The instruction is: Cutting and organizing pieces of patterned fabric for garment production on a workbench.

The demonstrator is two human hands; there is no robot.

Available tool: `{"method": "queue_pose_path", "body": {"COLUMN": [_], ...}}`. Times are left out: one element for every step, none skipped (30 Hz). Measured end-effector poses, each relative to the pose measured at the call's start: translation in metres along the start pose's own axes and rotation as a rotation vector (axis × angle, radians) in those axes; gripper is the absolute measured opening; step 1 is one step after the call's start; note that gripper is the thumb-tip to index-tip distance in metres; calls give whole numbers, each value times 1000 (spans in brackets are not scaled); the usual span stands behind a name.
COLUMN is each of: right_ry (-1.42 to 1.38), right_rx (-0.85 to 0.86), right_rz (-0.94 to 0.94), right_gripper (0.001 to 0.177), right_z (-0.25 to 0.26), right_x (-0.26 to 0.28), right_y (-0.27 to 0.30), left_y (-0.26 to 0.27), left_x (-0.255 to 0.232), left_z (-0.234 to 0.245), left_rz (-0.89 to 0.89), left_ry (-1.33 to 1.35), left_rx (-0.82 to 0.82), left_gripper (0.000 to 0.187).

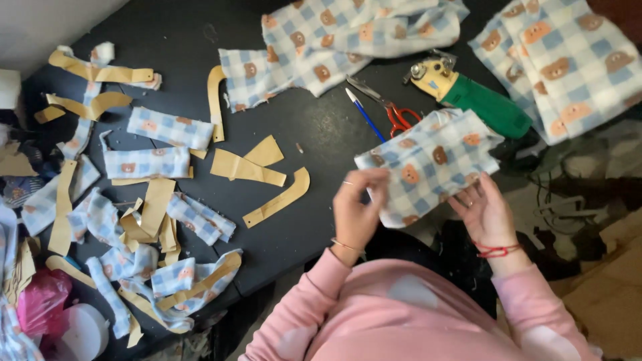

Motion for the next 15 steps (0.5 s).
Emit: {"method": "queue_pose_path", "body": {"right_ry": [-13,-30,-46,-44,-42,-50,-57,-49,-41,-37,37,110,113,207,302], "right_rx": [-16,84,183,191,145,82,73,94,115,111,112,122,127,140,152], "right_rz": [-12,33,77,79,22,-41,-44,-41,-38,-42,31,111,114,214,314], "right_gripper": [58,47,38,38,41,46,46,44,43,43,43,44,44,45,45], "right_z": [11,3,-6,-22,-34,-38,-41,-50,-59,-62,-67,-76,-82,-91,-100], "right_x": [-10,-5,0,6,6,0,-1,5,12,10,15,21,29,51,73], "right_y": [-3,-16,-26,-26,-28,-23,-24,-30,-36,-35,-33,-33,-21,-6,10], "left_y": [2,-10,-21,-22,-23,-18,-10,-10,-10,-7,-2,0,10,17,25], "left_x": [-10,-23,-37,-23,-5,13,23,38,52,52,57,64,61,68,72], "left_z": [6,21,36,31,27,20,19,16,13,13,11,10,12,-3,-20], "left_rz": [16,-18,-50,-55,-37,-8,-2,25,52,58,123,177,173,275,377], "left_ry": [-1,-175,-346,-349,-213,-73,-72,-27,17,20,48,72,73,271,467], "left_rx": [18,-24,-68,-74,-110,-130,-120,-132,-143,-145,-122,-101,-105,-55,0], "left_gripper": [35,45,58,58,68,77,77,74,71,71,63,55,55,47,41]}}
Point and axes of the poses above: each hand's wrist, its own y-axis away from the middle knuckle, its own z-axis out of the back of the hand, x = y × z, the point moved 10 cm from there along -y, towards the middle knuckle, and after that the axes turned 13 degrees about -z, right-handed, at the moved point
